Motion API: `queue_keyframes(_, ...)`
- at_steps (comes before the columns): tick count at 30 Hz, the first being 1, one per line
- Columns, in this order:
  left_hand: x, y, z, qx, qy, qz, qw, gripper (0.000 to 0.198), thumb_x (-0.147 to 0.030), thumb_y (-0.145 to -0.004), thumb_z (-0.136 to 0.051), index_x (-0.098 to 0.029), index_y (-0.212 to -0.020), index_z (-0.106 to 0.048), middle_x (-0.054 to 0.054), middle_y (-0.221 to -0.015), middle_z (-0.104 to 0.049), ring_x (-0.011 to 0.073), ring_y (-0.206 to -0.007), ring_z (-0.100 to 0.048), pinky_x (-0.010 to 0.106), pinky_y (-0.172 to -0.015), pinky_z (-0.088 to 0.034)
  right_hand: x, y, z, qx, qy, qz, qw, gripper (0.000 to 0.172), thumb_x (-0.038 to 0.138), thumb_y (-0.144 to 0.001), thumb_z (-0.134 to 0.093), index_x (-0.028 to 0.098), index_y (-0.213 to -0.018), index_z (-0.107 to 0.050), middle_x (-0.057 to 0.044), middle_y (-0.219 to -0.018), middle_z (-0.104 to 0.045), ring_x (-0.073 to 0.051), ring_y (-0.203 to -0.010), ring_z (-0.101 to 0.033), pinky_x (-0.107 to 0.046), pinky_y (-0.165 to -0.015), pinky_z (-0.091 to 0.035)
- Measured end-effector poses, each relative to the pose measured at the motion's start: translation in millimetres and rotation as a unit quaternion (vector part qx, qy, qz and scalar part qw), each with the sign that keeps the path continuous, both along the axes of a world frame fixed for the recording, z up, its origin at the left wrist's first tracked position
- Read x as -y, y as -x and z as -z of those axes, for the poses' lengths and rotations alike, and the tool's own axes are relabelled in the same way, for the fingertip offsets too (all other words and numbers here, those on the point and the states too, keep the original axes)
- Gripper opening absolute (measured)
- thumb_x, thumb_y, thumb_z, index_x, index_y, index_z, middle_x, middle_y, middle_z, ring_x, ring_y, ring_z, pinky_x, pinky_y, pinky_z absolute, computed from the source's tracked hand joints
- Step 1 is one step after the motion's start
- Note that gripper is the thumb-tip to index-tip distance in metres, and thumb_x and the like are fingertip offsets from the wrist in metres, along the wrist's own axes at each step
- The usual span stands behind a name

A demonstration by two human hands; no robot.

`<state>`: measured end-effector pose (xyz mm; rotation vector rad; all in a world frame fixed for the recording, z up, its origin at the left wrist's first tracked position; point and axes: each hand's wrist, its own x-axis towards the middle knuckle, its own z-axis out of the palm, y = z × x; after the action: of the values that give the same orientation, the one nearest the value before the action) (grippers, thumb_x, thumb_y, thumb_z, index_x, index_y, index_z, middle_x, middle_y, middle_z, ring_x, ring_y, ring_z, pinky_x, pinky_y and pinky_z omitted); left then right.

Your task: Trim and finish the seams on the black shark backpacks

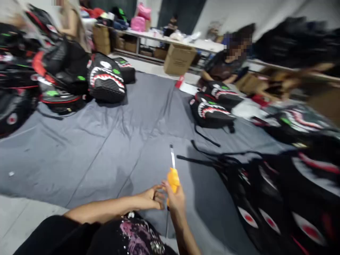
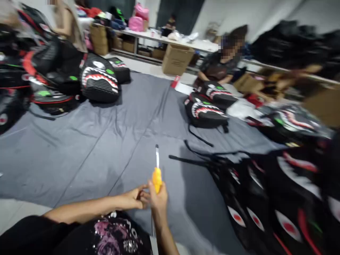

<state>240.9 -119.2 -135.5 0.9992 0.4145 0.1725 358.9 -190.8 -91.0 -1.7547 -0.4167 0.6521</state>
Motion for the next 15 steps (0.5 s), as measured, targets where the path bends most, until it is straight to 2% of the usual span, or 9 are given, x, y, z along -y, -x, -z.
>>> queue_keyframes(3, 24.4, 20.4, 8.4, 0.046, 0.103, 0.022, 0.993, 0.102, -0.020, -0.060, -0.085, -0.027, -0.148, -0.033, 0.007, -0.112, -0.066, 0.0180, -0.103, -0.065, 0.029, -0.086, -0.045, 5.4, 25.5, -5.0, 0.021, -0.033, -0.001, 0.999, 0.050, 0.058, -0.065, -0.072, 0.016, -0.091, -0.063, -0.006, -0.088, -0.071, -0.022, -0.083, -0.065, -0.033, -0.076, -0.050)
queue_keyframes(6, 50.2, 22.6, 11.9, 0.053, 0.078, 0.031, 0.995, 0.120, -0.027, -0.061, -0.087, -0.028, -0.156, -0.013, 0.006, -0.109, -0.066, 0.0154, -0.096, -0.064, 0.026, -0.082, -0.042, 26.8, 40.1, -4.8, 0.004, -0.096, 0.030, 0.995, 0.047, 0.056, -0.075, -0.066, 0.015, -0.099, -0.063, -0.008, -0.098, -0.072, -0.022, -0.091, -0.066, -0.035, -0.085, -0.050)
queue_keyframes(8, 71.8, 20.5, 18.2, 0.041, -0.011, 0.016, 0.999, 0.124, -0.035, -0.067, -0.084, -0.024, -0.158, 0.000, 0.002, -0.095, -0.064, 0.0125, -0.081, -0.060, 0.026, -0.076, -0.041, 49.3, 44.1, 0.4, -0.006, -0.135, 0.055, 0.989, 0.047, 0.056, -0.077, -0.065, 0.015, -0.100, -0.065, -0.009, -0.098, -0.072, -0.022, -0.091, -0.066, -0.035, -0.085, -0.050)
queue_keyframes(10, 93.9, 20.8, 23.1, -0.005, -0.153, -0.004, 0.988, 0.114, -0.041, -0.076, -0.076, -0.020, -0.159, 0.000, 0.000, -0.088, -0.062, 0.0131, -0.075, -0.056, 0.027, -0.072, -0.041, 76.9, 43.4, 10.7, -0.024, -0.161, 0.064, 0.985, 0.047, 0.055, -0.076, -0.067, 0.015, -0.100, -0.065, -0.009, -0.097, -0.073, -0.023, -0.091, -0.066, -0.035, -0.085, -0.050)
queue_keyframes(12, 114.4, 26.8, 22.3, -0.080, -0.311, -0.001, 0.947, 0.093, -0.041, -0.085, -0.063, -0.018, -0.159, -0.011, 0.002, -0.089, -0.064, 0.0163, -0.076, -0.057, 0.029, -0.073, -0.042, 108.9, 39.3, 25.3, -0.069, -0.171, 0.060, 0.981, 0.044, 0.052, -0.074, -0.071, 0.015, -0.098, -0.066, -0.009, -0.097, -0.073, -0.023, -0.095, -0.067, -0.034, -0.086, -0.050)
queue_keyframes(14, 132.2, 39.1, 17.8, -0.156, -0.435, 0.043, 0.886, 0.076, -0.039, -0.091, -0.055, -0.020, -0.157, -0.023, 0.006, -0.093, -0.068, 0.0202, -0.080, -0.061, 0.031, -0.075, -0.043, 142.4, 34.2, 42.9, -0.156, -0.157, 0.056, 0.974, 0.041, 0.050, -0.073, -0.073, 0.017, -0.096, -0.065, -0.008, -0.096, -0.073, -0.024, -0.095, -0.067, -0.033, -0.083, -0.052)
queue_keyframes(15, 139.9, 47.3, 16.3, -0.184, -0.471, 0.075, 0.859, 0.070, -0.039, -0.092, -0.053, -0.021, -0.156, -0.028, 0.008, -0.095, -0.069, 0.0220, -0.083, -0.063, 0.032, -0.077, -0.045, 158.1, 32.4, 52.8, -0.214, -0.139, 0.056, 0.965, 0.038, 0.048, -0.074, -0.072, 0.018, -0.096, -0.064, -0.007, -0.094, -0.073, -0.024, -0.092, -0.068, -0.033, -0.078, -0.053)
